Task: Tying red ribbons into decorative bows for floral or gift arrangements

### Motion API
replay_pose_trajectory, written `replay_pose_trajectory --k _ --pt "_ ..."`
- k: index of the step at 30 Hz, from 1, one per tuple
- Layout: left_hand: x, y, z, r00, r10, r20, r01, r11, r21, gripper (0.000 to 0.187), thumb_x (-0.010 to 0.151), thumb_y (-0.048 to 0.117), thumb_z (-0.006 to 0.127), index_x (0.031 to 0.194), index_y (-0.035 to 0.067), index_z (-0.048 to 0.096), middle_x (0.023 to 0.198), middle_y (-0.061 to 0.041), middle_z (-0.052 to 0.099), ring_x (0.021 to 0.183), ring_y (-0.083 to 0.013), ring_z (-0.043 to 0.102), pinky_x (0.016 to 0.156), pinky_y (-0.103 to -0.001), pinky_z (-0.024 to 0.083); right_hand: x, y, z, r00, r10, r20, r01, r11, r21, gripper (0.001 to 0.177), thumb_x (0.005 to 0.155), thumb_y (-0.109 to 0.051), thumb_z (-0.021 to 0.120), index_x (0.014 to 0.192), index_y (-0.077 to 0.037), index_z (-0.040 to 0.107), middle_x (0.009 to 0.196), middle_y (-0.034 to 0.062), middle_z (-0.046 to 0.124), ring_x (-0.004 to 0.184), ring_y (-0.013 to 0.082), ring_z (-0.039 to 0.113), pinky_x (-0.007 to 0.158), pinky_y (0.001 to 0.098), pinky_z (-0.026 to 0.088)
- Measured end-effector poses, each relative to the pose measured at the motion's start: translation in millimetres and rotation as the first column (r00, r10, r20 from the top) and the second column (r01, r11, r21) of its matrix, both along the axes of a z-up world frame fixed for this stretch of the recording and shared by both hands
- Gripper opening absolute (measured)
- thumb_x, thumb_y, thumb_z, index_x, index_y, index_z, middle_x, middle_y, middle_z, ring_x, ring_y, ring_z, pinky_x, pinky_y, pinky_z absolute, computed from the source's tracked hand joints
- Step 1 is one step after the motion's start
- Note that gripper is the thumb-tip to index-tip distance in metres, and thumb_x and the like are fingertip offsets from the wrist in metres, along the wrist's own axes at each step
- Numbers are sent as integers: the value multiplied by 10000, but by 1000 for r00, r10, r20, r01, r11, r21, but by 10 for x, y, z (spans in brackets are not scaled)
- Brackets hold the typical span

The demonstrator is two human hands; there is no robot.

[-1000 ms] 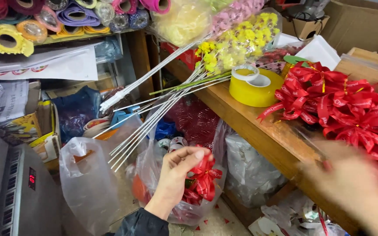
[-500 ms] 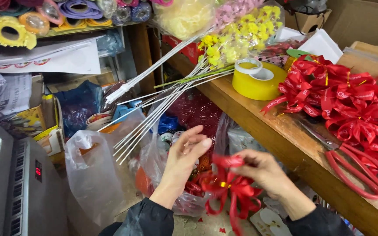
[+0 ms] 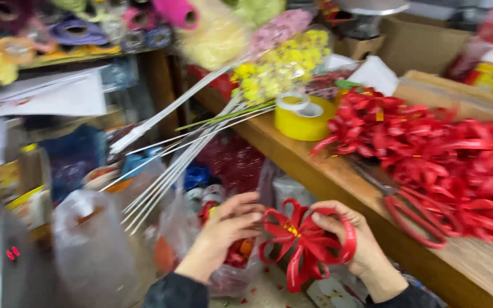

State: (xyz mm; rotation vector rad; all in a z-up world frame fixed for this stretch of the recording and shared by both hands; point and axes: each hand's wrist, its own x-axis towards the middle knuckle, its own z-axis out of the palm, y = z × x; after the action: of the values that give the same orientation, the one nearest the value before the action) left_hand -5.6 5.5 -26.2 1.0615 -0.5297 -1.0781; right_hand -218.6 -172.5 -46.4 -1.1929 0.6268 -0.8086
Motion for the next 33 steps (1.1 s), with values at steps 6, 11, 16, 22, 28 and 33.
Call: replay_pose_trajectory --k 6,11,16,22,28,33 --pt "10 8 230 962 272 -7 -270 956 119 369 850 -16 778 1218 -52 788 954 -242 775 854 -344 757 817 -427 606 -559 -408 708 984 -93 -151 65 981 -182 182 828 20 838 1007 5 810 766 170 797 624 220 698 596 316 536" --pt "-73 63 441 979 192 64 -202 927 315 313 955 24 715 1255 -33 787 1093 -239 809 951 -334 746 908 -427 605 -924 -1441 1779 805 -568 171 555 620 -554 161 979 -245 760 1083 -142 694 909 -28 685 789 76 632 708 250 537" --pt "4 28 284 977 202 65 -212 940 268 308 948 31 718 1240 -37 790 1066 -223 800 930 -314 740 896 -410 595 -1221 -1742 1828 671 -741 22 628 552 -548 544 982 -268 776 1452 -164 523 1179 -36 608 938 51 635 798 229 513" --pt "144 16 45 961 259 93 -266 962 63 291 893 102 760 1169 14 791 969 -125 772 869 -237 765 800 -310 593 -818 -790 973 804 -580 -129 255 533 -807 222 1038 -77 733 1254 -116 703 1178 11 703 1069 94 620 1005 241 490" --pt "277 302 437 930 359 83 -366 926 90 288 926 152 711 1182 31 761 1071 -148 781 889 -240 743 836 -356 631 318 -38 -436 687 -144 -712 -473 655 -589 224 878 -263 764 1080 -221 851 1121 -57 856 1004 87 779 956 253 538" --pt "338 386 452 914 397 80 -400 916 24 292 909 166 702 1151 16 770 1059 -153 787 884 -243 749 822 -350 636 1317 77 -1529 665 118 -738 -576 710 -406 184 936 -196 719 1077 -153 829 1024 -40 856 854 76 768 856 245 588"
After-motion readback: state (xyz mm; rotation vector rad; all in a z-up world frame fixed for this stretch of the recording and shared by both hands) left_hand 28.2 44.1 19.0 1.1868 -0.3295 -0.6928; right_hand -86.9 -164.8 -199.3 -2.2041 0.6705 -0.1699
